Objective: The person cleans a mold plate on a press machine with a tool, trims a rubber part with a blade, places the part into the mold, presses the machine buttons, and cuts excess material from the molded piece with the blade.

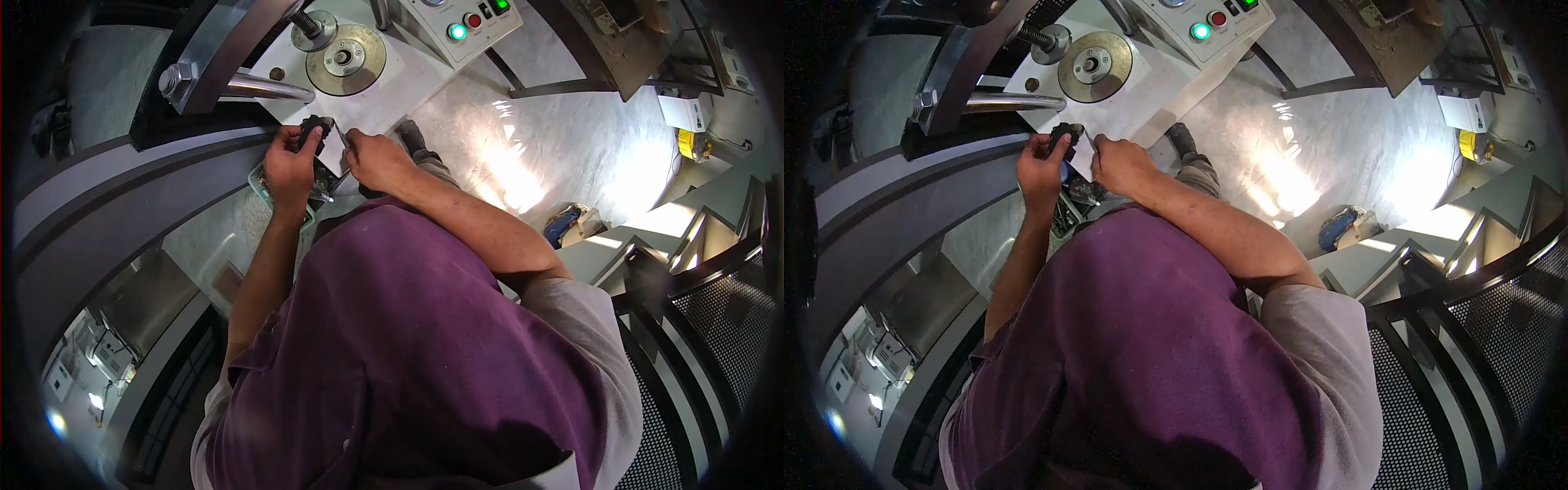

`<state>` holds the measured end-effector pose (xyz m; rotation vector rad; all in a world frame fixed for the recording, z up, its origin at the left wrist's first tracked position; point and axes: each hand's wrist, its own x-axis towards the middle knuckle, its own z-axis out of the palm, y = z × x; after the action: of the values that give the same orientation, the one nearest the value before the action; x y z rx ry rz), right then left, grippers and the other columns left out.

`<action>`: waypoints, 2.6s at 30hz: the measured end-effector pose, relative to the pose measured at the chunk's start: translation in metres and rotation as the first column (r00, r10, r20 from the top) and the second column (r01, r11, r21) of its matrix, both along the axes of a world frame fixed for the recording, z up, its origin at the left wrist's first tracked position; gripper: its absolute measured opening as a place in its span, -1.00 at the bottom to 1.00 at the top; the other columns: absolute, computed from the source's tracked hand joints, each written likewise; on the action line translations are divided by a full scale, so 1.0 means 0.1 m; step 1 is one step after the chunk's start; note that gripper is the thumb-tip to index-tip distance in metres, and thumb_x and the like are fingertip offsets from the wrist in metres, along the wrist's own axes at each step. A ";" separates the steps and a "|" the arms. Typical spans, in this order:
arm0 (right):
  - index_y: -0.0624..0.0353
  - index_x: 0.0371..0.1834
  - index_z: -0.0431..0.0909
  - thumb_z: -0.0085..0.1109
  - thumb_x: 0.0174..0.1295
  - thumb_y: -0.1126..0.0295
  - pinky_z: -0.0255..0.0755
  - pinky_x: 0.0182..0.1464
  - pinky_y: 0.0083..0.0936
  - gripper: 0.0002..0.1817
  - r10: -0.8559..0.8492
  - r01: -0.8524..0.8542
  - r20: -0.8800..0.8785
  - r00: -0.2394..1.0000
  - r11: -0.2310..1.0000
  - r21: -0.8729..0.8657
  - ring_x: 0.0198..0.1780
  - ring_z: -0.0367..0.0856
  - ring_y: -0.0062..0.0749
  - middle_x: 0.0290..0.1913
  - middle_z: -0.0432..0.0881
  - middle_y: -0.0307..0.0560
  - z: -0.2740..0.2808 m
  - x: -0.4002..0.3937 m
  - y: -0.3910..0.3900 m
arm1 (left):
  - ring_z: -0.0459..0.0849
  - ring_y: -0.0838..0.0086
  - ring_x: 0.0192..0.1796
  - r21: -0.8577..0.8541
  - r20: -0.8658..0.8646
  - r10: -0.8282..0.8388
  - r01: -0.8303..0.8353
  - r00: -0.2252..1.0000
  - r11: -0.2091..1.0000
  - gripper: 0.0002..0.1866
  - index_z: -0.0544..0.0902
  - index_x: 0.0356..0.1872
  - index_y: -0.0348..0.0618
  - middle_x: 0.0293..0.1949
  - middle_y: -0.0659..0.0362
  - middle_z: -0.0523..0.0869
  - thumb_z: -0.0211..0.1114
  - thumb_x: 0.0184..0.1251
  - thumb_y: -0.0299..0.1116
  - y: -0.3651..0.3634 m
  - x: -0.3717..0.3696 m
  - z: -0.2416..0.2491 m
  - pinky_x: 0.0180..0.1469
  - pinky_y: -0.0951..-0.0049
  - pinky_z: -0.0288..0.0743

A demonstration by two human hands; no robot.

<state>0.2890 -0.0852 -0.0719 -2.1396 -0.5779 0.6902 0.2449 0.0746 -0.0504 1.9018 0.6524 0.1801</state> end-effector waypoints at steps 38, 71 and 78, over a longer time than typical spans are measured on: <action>0.39 -0.14 0.40 -0.02 0.27 0.34 0.51 -0.19 0.10 -0.72 -0.011 0.011 -0.008 1.000 0.999 0.030 -0.33 0.64 0.31 -0.43 0.63 0.36 0.05 -0.07 -0.03 | 0.65 0.64 -0.31 -0.172 0.120 -0.075 0.095 0.990 0.981 -0.81 0.68 -0.23 -0.31 -0.32 0.21 0.73 0.47 0.20 -0.46 0.07 -0.06 -0.19 -0.18 0.61 0.52; 0.29 -0.08 0.43 -0.02 0.32 0.29 0.48 -0.17 0.11 -0.72 -0.053 0.054 -0.028 0.998 0.998 0.013 -0.29 0.64 0.29 -0.39 0.64 0.32 0.12 -0.04 -0.07 | 0.70 0.36 -0.06 0.248 0.095 -0.357 0.326 0.929 0.912 -0.75 0.75 -0.11 -0.15 -0.12 0.09 0.75 0.42 0.16 -0.44 0.29 0.00 -0.09 0.04 0.43 0.51; 0.25 -0.05 0.44 -0.01 0.35 0.27 0.47 -0.17 0.09 -0.72 -0.012 0.011 -0.026 1.000 0.999 -0.038 -0.28 0.63 0.29 -0.38 0.64 0.31 0.08 -0.01 -0.06 | 0.68 0.24 0.01 0.291 0.044 -0.375 0.347 0.926 0.892 -0.73 0.74 -0.10 -0.11 -0.05 0.08 0.74 0.39 0.14 -0.42 0.34 0.02 -0.06 0.12 0.32 0.48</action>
<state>0.2878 -0.0916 -0.0636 -2.1635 -0.5423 0.7272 0.2473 0.1084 -0.0566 2.2334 0.2009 0.1296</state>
